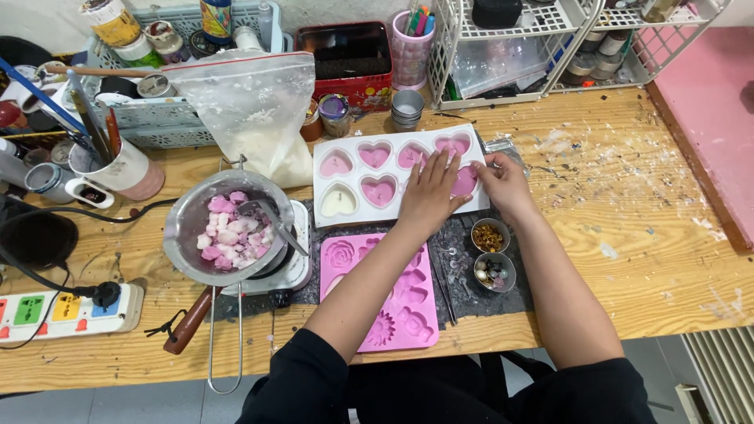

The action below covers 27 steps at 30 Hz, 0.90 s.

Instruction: Placing wax pieces into a melting pot and removing molded wax shapes from a silicone mold.

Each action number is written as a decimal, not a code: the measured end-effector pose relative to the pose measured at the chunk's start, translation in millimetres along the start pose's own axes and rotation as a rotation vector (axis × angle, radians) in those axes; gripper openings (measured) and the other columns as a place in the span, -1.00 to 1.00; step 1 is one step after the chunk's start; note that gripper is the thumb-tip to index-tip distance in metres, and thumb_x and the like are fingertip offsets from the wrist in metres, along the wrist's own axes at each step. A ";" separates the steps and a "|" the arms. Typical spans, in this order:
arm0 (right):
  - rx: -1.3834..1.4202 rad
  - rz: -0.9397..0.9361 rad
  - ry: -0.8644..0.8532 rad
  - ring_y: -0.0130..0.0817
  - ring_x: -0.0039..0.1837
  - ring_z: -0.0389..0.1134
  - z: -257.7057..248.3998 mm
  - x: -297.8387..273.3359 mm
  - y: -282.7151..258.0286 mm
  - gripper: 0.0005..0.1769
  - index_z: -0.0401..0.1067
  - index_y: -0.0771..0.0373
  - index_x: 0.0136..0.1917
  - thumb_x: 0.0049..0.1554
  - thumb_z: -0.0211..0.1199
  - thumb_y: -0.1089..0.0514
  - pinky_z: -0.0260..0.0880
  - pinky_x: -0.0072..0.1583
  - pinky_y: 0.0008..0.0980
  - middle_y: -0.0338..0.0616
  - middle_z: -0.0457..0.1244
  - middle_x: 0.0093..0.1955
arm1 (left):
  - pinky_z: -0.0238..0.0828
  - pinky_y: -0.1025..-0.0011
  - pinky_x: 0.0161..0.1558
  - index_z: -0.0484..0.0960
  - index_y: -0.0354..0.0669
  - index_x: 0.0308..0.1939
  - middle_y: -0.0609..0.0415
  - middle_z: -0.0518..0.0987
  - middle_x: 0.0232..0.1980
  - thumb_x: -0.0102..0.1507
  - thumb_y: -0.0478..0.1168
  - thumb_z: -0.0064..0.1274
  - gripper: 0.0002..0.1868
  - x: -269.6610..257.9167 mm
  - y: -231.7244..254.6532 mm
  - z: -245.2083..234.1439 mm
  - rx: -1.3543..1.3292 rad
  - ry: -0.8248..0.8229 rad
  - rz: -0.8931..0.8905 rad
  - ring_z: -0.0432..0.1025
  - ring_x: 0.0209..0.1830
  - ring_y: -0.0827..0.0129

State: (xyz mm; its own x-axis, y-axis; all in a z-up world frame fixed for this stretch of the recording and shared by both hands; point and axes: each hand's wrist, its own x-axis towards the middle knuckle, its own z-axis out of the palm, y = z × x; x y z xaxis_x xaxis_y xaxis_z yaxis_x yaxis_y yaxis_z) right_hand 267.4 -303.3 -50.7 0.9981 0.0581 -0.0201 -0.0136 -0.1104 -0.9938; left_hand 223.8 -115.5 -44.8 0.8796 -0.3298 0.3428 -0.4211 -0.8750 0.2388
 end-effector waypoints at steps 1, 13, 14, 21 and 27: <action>0.001 0.000 -0.002 -0.60 -0.21 0.32 0.7 0.0 -0.9 -0.85 0.42 0.26 0.08 0.27 0.25 0.17 0.26 -0.20 -0.58 -0.20 0.38 -0.17 | -0.19 -0.04 0.55 0.06 -0.11 0.56 -0.09 0.11 0.60 0.31 0.31 -0.10 -0.11 0.2 0.1 -1.1 0.001 0.000 -0.002 -0.04 0.62 0.10; 0.212 0.141 -0.026 -0.49 -0.06 0.40 2.6 -2.6 -14.8 -0.76 0.40 0.22 0.14 0.22 0.26 0.16 0.43 -0.06 -0.48 -0.19 0.37 -0.04 | -0.20 -0.05 0.55 0.07 -0.02 0.56 -0.10 0.11 0.59 0.25 0.28 0.02 -0.08 1.5 0.1 -5.0 -0.087 -0.012 -0.030 -0.05 0.63 0.10; 0.168 0.187 -0.022 -0.47 -0.07 0.40 3.7 -5.6 -23.0 -0.78 0.40 0.21 0.13 0.23 0.25 0.15 0.42 -0.08 -0.45 -0.20 0.37 -0.04 | -0.20 -0.05 0.55 0.07 0.01 0.56 -0.11 0.11 0.59 0.25 0.29 0.01 -0.08 1.8 -0.1 -5.2 -0.084 -0.023 -0.033 -0.05 0.63 0.09; 0.169 0.217 -0.089 -0.45 -0.05 0.39 3.3 -10.4 -30.6 -0.78 0.38 0.16 0.18 0.28 0.17 0.11 0.39 -0.11 -0.43 -0.22 0.34 0.01 | -0.22 -0.05 0.55 0.04 0.03 0.56 -0.15 0.11 0.58 0.26 0.33 -0.01 -0.07 2.7 -1.1 -5.2 -0.098 -0.040 -0.034 -0.07 0.63 0.07; 0.213 0.218 -0.120 -0.37 0.00 0.40 -1.0 2.7 -5.5 -0.74 0.32 0.21 0.24 0.30 0.12 0.13 0.44 -0.05 -0.37 -0.13 0.33 0.05 | -0.23 -0.09 0.53 0.17 0.12 0.52 -0.19 0.13 0.57 0.21 0.25 0.12 -0.12 4.6 -1.1 -14.3 -0.195 -0.047 -0.031 -0.08 0.62 -0.01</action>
